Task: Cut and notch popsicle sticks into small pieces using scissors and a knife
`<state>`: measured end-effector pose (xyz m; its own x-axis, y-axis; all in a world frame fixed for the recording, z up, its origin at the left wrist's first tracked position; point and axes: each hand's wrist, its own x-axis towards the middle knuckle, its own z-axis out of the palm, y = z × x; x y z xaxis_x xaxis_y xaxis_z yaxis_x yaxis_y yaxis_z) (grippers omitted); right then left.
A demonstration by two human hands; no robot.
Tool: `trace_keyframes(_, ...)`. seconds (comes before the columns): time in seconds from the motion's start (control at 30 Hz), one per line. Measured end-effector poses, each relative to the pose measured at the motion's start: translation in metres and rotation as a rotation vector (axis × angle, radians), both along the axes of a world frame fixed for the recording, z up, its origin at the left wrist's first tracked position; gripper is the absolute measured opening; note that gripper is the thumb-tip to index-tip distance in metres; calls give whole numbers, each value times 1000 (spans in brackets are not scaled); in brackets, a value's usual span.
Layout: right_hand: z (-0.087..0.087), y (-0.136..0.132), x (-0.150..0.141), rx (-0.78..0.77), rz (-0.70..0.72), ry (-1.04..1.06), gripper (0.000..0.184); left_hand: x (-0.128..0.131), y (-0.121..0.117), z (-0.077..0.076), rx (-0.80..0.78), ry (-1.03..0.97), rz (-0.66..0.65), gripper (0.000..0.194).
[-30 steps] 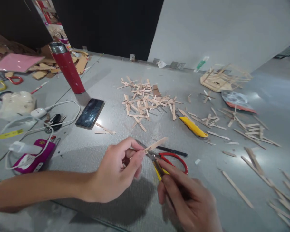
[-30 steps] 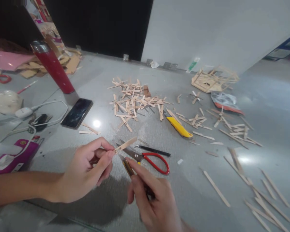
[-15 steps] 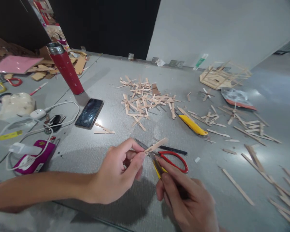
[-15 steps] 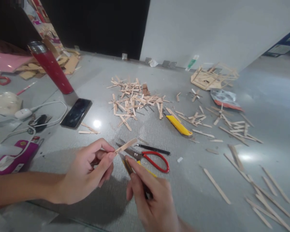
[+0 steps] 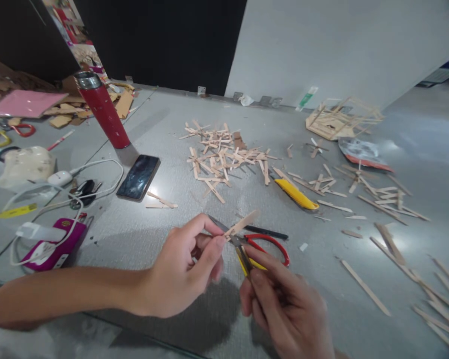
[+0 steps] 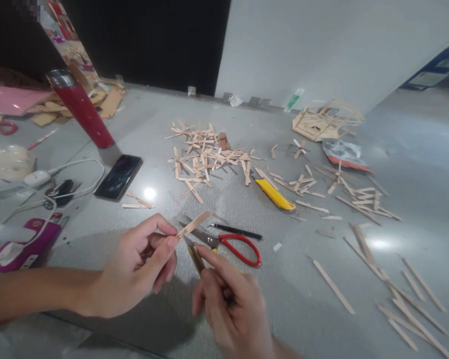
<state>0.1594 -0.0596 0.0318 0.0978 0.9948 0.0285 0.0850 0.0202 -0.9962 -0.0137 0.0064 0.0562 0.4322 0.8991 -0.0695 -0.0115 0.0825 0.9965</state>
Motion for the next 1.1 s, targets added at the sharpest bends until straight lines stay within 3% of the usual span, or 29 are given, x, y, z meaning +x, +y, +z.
trace_keyframes(0.27, -13, 6, 8, 51, 113, -21, 34, 0, 3, 2, -178, -173, -100, 39)
trace_keyframes(0.4, -13, 6, 5, 88, 106, -39, 34, 2, 2, 0, -166, -170, -79, 38)
trace_keyframes(0.57, -12, -2, -3, -19, 0, 88, 34, 3, -3, -6, -74, -87, -16, 35)
trace_keyframes(0.73, -14, -5, -2, -90, 85, 184, 37, 2, -4, -7, -71, -71, -26, 36)
trace_keyframes(0.93, -8, -10, -7, -201, -1, 208, 41, 3, -4, -7, -119, -129, -54, 39)
trace_keyframes(1.1, -10, -10, -4, -238, 48, 241, 45, 6, -5, -11, -147, -220, -71, 40)
